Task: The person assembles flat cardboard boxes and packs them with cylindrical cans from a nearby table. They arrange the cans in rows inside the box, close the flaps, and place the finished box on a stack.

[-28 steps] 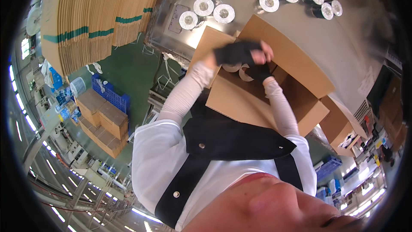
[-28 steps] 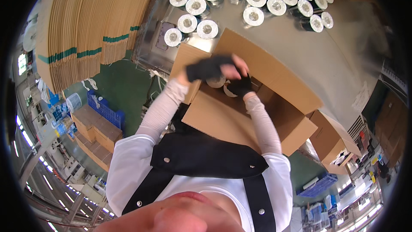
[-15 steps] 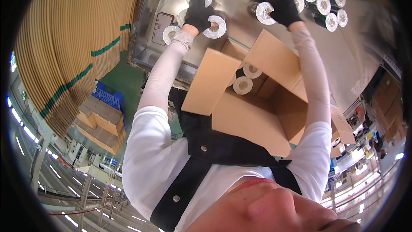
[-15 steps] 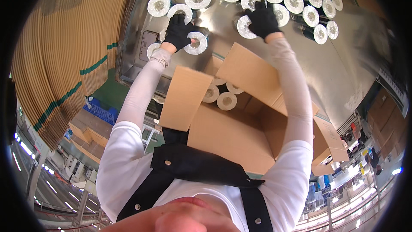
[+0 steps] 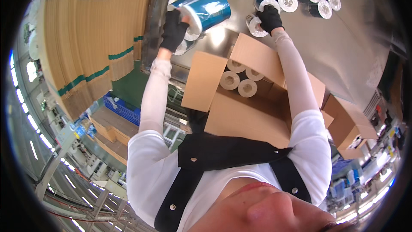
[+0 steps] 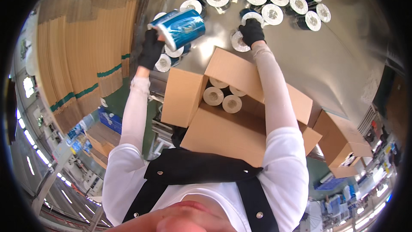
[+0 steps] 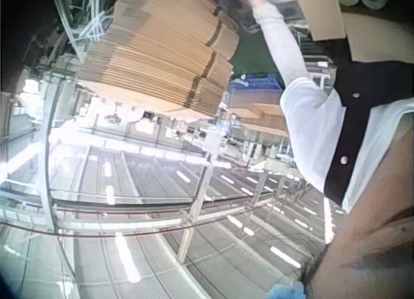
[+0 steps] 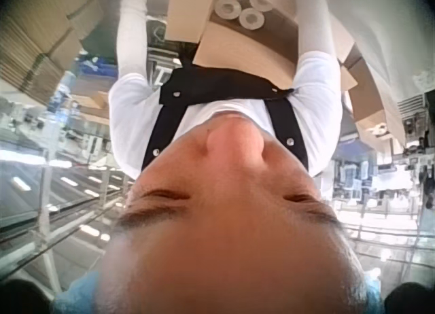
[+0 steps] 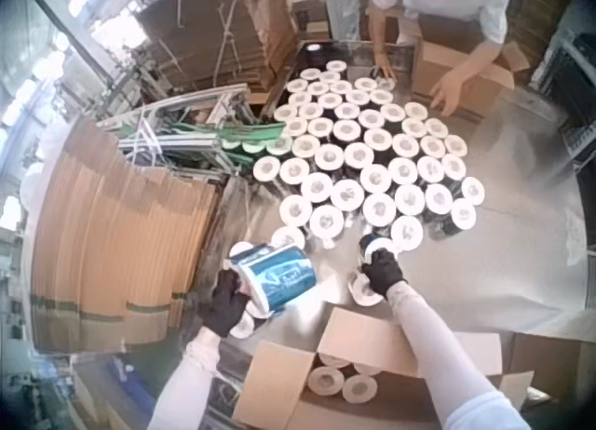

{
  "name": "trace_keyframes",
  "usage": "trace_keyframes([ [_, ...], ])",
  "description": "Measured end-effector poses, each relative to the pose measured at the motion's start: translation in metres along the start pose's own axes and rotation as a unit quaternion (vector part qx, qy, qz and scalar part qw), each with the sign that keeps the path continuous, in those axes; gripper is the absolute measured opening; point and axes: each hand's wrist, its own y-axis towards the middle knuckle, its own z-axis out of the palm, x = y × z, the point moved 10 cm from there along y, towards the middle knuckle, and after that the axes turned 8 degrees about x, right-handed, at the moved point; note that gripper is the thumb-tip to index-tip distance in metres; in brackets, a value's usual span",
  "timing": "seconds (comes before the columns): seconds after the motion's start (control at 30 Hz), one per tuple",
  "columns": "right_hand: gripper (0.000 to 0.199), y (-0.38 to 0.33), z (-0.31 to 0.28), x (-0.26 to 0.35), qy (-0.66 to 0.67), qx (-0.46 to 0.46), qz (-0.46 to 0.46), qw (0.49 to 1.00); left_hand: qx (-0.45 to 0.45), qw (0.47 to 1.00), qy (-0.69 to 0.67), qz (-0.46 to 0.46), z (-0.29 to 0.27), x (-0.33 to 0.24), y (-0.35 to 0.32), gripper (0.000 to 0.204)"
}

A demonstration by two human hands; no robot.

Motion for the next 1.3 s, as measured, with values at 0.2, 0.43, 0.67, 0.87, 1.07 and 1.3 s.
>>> trace_keyframes([
  [0.2, 0.054, -0.082, -0.061, -0.088, 0.273, -0.089, 0.040, 0.957, 0.182, 0.929, -0.016, 0.321, -0.001, -0.276, -0.119, 0.016],
  [0.43, 0.037, -0.360, -0.250, -0.030, 0.355, -0.181, -0.016, 0.917, 0.170, 0.702, 0.060, 0.689, 0.225, -0.352, -0.309, 0.019],
  [0.67, 0.033, -0.459, -0.138, 0.089, 0.125, 0.021, -0.080, 0.989, 0.423, 0.764, 0.339, 0.349, 0.377, -0.214, -0.267, 0.029],
  [0.87, 0.040, -0.394, 0.083, 0.065, -0.004, 0.160, -0.016, 0.987, 0.610, 0.730, 0.207, 0.228, 0.319, -0.218, -0.245, 0.038],
  [1.07, 0.038, -0.304, -0.064, 0.128, 0.393, 0.137, -0.195, 0.888, 0.261, 0.834, -0.474, 0.107, 0.082, -0.169, -0.105, 0.022],
  [1.3, 0.027, -0.120, -0.172, -0.051, 0.255, -0.114, 0.021, 0.960, 0.051, 0.941, 0.330, 0.050, 0.034, 0.040, -0.015, 0.051],
])
